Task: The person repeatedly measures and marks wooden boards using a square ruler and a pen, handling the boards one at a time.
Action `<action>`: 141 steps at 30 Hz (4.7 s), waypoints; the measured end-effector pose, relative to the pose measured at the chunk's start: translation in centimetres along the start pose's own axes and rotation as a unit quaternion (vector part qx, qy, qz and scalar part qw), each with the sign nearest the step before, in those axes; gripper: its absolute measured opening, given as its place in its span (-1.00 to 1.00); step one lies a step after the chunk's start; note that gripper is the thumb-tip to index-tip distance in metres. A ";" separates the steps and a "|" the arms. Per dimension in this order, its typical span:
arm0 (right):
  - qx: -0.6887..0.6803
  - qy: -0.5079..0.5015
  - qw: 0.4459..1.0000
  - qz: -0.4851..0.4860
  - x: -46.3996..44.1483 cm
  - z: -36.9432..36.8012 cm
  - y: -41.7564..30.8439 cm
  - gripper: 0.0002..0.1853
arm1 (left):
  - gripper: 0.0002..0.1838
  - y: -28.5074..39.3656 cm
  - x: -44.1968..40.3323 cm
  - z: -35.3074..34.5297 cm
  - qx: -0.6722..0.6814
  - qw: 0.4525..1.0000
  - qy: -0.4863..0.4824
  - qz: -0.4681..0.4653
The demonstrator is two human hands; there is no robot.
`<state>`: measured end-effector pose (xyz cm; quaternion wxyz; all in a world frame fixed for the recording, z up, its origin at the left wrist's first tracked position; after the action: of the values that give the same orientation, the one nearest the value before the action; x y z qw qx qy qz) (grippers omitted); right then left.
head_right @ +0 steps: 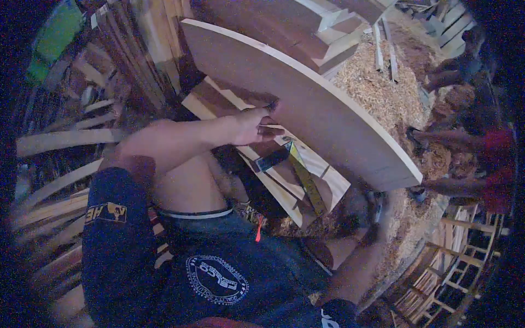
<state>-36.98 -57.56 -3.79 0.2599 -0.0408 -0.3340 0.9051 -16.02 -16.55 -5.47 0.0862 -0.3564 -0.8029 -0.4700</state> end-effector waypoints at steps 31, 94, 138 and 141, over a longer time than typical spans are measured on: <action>-0.172 -0.043 0.966 -0.188 -2.9 -9.1 2.2 -0.59 | -0.32 18.5 3.1 14.4 -0.506 0.717 0.151 -0.456; -0.145 -0.048 0.967 -0.204 -3.4 -9.4 2.2 -0.51 | -0.35 18.2 1.7 15.1 -0.490 0.694 0.120 -0.514; -0.150 -0.002 0.961 -0.232 2.9 -6.0 6.0 -0.70 | -0.38 19.2 -0.1 20.6 -0.406 0.816 0.167 -0.376; -0.253 0.005 0.944 -0.213 3.3 -7.8 5.7 -0.74 | -0.37 20.4 -0.7 23.7 -0.509 0.751 0.136 -0.397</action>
<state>-40.43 -54.98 -13.09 0.4290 -0.0374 -0.5520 0.7141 2.53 8.62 -4.50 -0.1939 0.0709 -0.4936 -0.8448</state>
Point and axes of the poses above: each hand's wrist, its own x-axis away from the middle knuckle, its own z-axis out of the back of the hand, y = z × x, the point moved 2 cm from there along -x, towards the middle knuckle, and after that the axes turned 14 degrees about -z, right-handed, at the moved point
